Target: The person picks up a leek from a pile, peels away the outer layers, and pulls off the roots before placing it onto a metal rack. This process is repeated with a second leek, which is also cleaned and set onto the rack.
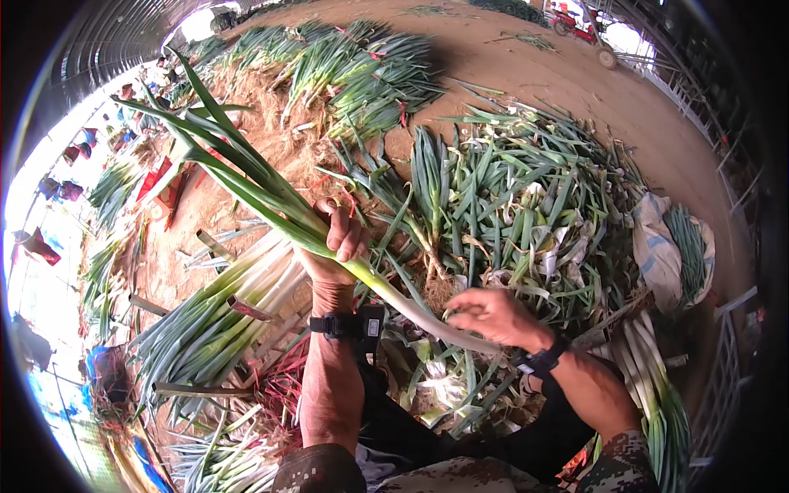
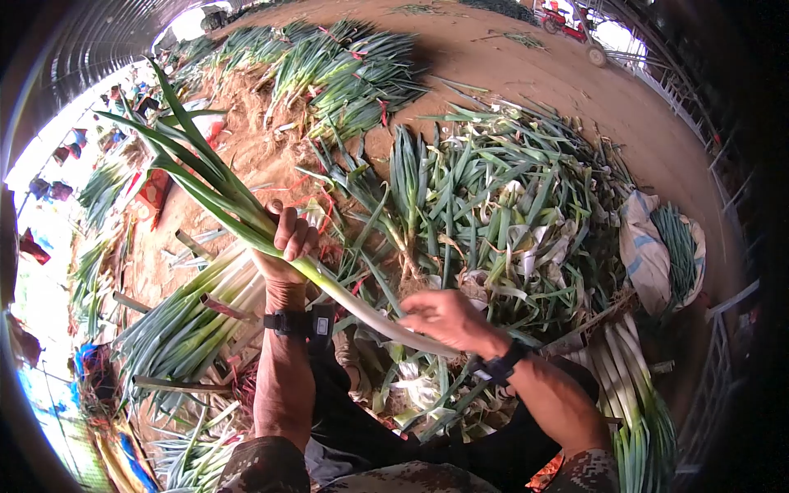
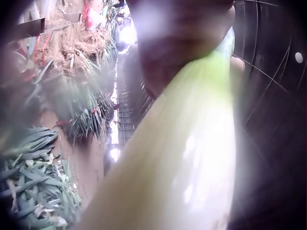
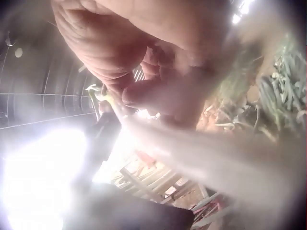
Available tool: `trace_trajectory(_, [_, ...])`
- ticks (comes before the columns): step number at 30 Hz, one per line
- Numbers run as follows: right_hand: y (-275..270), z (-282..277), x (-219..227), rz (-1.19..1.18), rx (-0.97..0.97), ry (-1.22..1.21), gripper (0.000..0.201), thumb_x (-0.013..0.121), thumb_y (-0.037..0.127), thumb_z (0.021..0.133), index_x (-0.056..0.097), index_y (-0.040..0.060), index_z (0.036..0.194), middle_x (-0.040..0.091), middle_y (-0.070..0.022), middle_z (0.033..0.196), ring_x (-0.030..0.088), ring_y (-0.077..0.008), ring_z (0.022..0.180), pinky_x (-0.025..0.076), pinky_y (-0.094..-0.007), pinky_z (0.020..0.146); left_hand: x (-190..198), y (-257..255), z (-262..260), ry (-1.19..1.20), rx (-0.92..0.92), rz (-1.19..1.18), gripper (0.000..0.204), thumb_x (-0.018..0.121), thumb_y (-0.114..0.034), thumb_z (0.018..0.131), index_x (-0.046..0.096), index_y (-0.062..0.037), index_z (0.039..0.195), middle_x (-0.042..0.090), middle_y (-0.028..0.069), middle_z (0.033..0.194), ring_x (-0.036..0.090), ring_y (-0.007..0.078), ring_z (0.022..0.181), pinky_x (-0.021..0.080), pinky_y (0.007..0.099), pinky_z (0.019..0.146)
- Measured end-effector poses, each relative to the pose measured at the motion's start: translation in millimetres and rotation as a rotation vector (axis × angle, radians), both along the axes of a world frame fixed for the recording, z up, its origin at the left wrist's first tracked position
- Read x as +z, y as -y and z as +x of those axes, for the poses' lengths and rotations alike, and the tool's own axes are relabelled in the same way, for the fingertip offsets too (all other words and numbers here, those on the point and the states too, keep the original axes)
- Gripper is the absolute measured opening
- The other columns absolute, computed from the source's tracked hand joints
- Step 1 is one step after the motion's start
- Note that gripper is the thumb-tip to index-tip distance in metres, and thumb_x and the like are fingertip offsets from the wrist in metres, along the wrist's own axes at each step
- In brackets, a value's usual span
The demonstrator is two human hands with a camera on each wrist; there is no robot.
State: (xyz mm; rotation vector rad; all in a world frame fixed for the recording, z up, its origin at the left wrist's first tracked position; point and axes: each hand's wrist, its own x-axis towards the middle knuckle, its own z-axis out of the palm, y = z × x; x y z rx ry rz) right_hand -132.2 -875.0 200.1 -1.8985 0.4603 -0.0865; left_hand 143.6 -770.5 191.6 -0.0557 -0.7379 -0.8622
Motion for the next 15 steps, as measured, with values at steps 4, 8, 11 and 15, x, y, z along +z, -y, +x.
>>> trace_trajectory(4, [-9.1,13.5,-28.0,0.032,0.003,-0.009,0.021,0.071,0.019,0.091,0.070,0.0006,0.101,0.071,-0.0027,0.087,0.061,-0.0075,0.080,0.050,-0.0255,0.072,-1.9,2.9,0.6,0.013,-0.016,-0.013,0.039,0.040,-0.034,0.104,0.056,0.0001,0.114,0.043,0.0001,0.063,0.041,0.0107,0.046,0.036,0.0273,0.046])
trace_trajectory(8, [-4.5,8.9,-20.9,0.239,-0.088,0.029,0.020,0.059,0.017,0.097,0.061,-0.0027,0.102,0.071,-0.0099,0.089,0.066,-0.0117,0.073,0.050,-0.0218,0.053,-4.2,2.3,0.5,-0.071,-0.025,0.020,0.050,0.037,-0.045,0.103,0.058,-0.0005,0.111,0.039,-0.0003,0.060,0.038,0.0110,0.043,0.032,0.0264,0.041])
trace_trajectory(11, [16.6,3.5,-42.1,0.585,-0.290,0.173,0.022,0.058,0.023,0.098,0.057,0.0033,0.106,0.070,-0.0107,0.087,0.073,-0.0191,0.078,0.052,-0.0224,0.044,-3.0,0.5,0.8,-0.073,-0.047,0.003,0.042,0.038,-0.037,0.104,0.057,-0.0004,0.112,0.041,0.0000,0.061,0.040,0.0111,0.044,0.034,0.0266,0.043])
trace_trajectory(15, [17.3,2.7,-19.3,0.260,-0.246,0.081,0.027,0.062,0.025,0.098,0.059,0.0011,0.111,0.070,-0.0104,0.096,0.070,-0.0172,0.084,0.057,-0.0266,0.065,-4.2,2.9,1.0,-0.003,0.030,0.013,0.041,0.039,-0.036,0.105,0.056,-0.0007,0.115,0.042,-0.0008,0.064,0.042,0.0111,0.047,0.036,0.0269,0.047])
